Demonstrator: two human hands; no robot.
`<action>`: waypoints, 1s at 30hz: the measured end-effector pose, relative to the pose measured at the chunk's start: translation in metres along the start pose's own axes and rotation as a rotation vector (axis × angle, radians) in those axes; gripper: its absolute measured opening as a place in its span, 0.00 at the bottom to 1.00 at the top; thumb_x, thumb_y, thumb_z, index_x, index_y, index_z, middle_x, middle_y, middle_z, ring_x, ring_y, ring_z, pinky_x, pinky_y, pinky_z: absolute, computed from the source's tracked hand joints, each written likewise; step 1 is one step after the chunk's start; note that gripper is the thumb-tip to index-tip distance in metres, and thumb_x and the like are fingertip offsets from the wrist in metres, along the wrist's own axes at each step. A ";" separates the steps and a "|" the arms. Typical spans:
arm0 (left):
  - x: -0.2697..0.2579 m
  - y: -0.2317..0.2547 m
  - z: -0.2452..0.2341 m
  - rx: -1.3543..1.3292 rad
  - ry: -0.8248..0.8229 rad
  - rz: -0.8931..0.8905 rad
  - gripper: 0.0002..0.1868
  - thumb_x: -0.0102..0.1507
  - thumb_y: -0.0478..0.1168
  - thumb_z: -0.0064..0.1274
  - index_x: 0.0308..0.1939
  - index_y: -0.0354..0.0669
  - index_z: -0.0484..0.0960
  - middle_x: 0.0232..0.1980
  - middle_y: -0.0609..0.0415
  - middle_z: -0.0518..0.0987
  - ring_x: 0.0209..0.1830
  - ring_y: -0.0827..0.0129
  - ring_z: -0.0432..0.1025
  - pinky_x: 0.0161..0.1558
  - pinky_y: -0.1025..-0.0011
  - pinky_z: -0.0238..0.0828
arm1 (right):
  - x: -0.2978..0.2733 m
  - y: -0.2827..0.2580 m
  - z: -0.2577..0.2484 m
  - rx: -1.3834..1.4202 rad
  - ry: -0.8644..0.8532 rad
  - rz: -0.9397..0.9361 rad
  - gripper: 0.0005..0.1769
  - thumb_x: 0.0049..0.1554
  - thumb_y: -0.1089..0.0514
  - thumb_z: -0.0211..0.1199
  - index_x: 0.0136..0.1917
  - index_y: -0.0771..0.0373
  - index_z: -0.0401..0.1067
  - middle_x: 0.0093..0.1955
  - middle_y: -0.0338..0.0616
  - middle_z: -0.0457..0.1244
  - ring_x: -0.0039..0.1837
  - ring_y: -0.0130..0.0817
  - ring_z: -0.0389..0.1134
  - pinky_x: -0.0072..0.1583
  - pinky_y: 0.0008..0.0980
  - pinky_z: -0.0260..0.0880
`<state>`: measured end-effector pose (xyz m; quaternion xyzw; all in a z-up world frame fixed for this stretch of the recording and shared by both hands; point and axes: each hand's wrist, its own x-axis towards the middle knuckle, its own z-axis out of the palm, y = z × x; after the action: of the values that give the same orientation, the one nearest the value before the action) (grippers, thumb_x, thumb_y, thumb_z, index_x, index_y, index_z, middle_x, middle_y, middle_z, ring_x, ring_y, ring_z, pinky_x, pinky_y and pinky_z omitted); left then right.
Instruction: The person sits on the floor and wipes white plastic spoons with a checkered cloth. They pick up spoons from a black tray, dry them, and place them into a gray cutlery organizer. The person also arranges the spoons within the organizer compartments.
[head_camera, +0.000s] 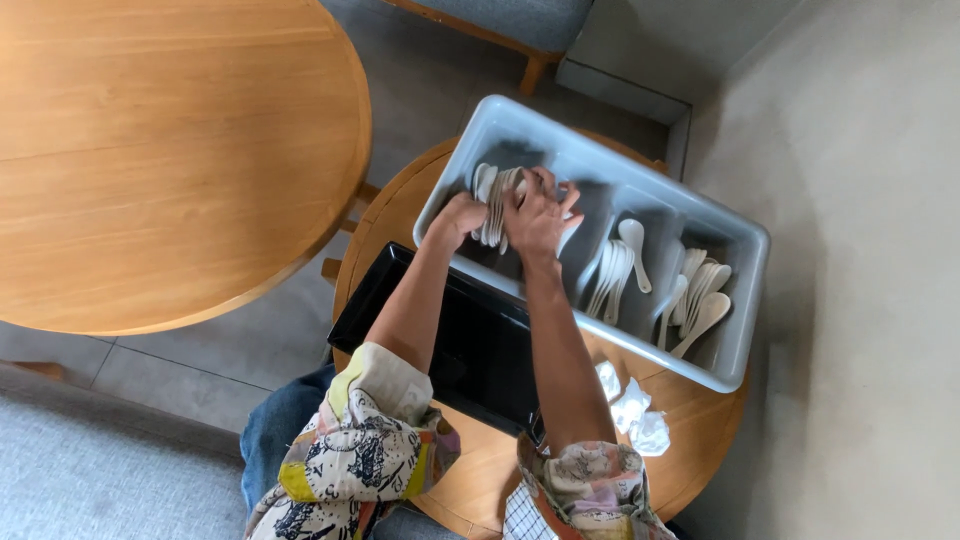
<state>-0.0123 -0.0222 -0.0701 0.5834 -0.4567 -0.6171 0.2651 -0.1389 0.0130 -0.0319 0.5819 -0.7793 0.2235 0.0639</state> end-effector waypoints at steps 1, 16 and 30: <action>-0.011 0.009 -0.002 -0.001 0.004 0.002 0.40 0.54 0.44 0.55 0.67 0.21 0.70 0.66 0.21 0.69 0.70 0.28 0.61 0.66 0.34 0.59 | -0.001 -0.003 -0.005 0.003 0.002 -0.004 0.19 0.56 0.43 0.58 0.61 0.38 0.72 0.65 0.19 0.60 0.69 0.43 0.49 0.62 0.59 0.51; -0.027 0.005 0.014 1.242 0.453 0.639 0.14 0.66 0.45 0.50 0.34 0.35 0.77 0.32 0.48 0.76 0.38 0.66 0.75 0.50 0.76 0.70 | -0.006 -0.009 -0.020 0.042 -0.092 0.045 0.20 0.53 0.45 0.61 0.59 0.41 0.71 0.68 0.23 0.56 0.71 0.44 0.48 0.63 0.61 0.52; 0.019 -0.008 0.017 1.033 0.274 0.503 0.03 0.56 0.31 0.59 0.27 0.38 0.87 0.24 0.45 0.82 0.30 0.49 0.81 0.28 0.54 0.80 | -0.008 -0.015 -0.041 0.070 -0.133 0.024 0.35 0.56 0.48 0.62 0.76 0.37 0.61 0.72 0.27 0.56 0.72 0.48 0.48 0.65 0.62 0.53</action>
<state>-0.0309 -0.0304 -0.0876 0.5853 -0.7839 -0.1518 0.1414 -0.1291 0.0345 0.0057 0.5880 -0.7805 0.2119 -0.0111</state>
